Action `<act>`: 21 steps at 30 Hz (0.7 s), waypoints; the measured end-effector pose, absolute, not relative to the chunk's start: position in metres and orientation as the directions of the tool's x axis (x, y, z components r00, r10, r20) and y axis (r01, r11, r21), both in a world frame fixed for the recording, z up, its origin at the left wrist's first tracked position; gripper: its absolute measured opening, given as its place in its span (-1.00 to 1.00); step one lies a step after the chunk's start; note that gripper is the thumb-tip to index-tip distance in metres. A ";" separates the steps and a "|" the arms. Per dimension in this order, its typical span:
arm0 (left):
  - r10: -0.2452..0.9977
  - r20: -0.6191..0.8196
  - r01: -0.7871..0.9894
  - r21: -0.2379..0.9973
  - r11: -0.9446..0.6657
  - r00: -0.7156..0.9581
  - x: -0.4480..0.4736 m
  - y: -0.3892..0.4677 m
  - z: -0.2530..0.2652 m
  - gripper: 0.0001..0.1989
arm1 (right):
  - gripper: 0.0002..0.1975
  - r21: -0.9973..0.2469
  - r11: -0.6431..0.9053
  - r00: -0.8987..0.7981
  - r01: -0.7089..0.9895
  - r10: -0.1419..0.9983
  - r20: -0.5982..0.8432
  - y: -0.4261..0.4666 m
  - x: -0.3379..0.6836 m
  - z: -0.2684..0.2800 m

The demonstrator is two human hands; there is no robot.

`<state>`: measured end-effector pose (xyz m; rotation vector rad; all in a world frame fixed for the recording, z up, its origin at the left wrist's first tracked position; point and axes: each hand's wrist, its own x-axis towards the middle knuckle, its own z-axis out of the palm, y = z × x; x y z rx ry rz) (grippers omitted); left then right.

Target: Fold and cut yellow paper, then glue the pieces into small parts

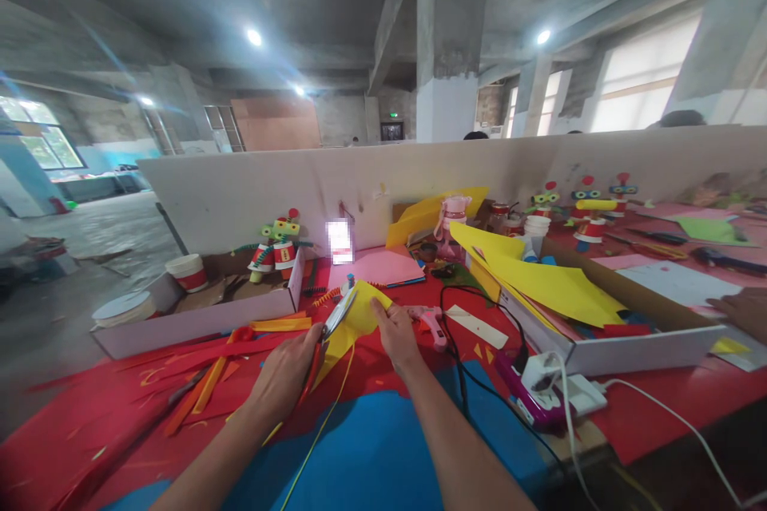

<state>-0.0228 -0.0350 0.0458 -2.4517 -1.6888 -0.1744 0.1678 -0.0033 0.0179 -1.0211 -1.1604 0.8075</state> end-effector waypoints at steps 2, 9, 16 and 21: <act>0.919 0.188 0.938 -0.106 -0.331 0.346 -0.022 -0.035 0.046 -0.75 | -0.47 -0.940 0.342 0.227 0.013 0.914 0.336 -0.003 0.169 0.018; 0.938 0.141 0.947 -0.104 -0.305 0.317 -0.019 -0.036 0.049 -0.71 | -0.46 -0.940 0.340 0.249 0.021 0.909 0.334 -0.003 0.169 0.017; 0.951 0.087 0.954 -0.087 -0.288 0.296 -0.018 -0.040 0.053 -0.73 | -0.46 -0.929 0.364 0.246 0.061 0.897 0.367 -0.006 0.171 0.022; 0.947 0.107 0.953 -0.059 -0.298 0.303 -0.019 -0.039 0.054 -0.73 | -0.47 -0.917 0.376 0.239 0.132 0.886 0.398 -0.004 0.170 0.015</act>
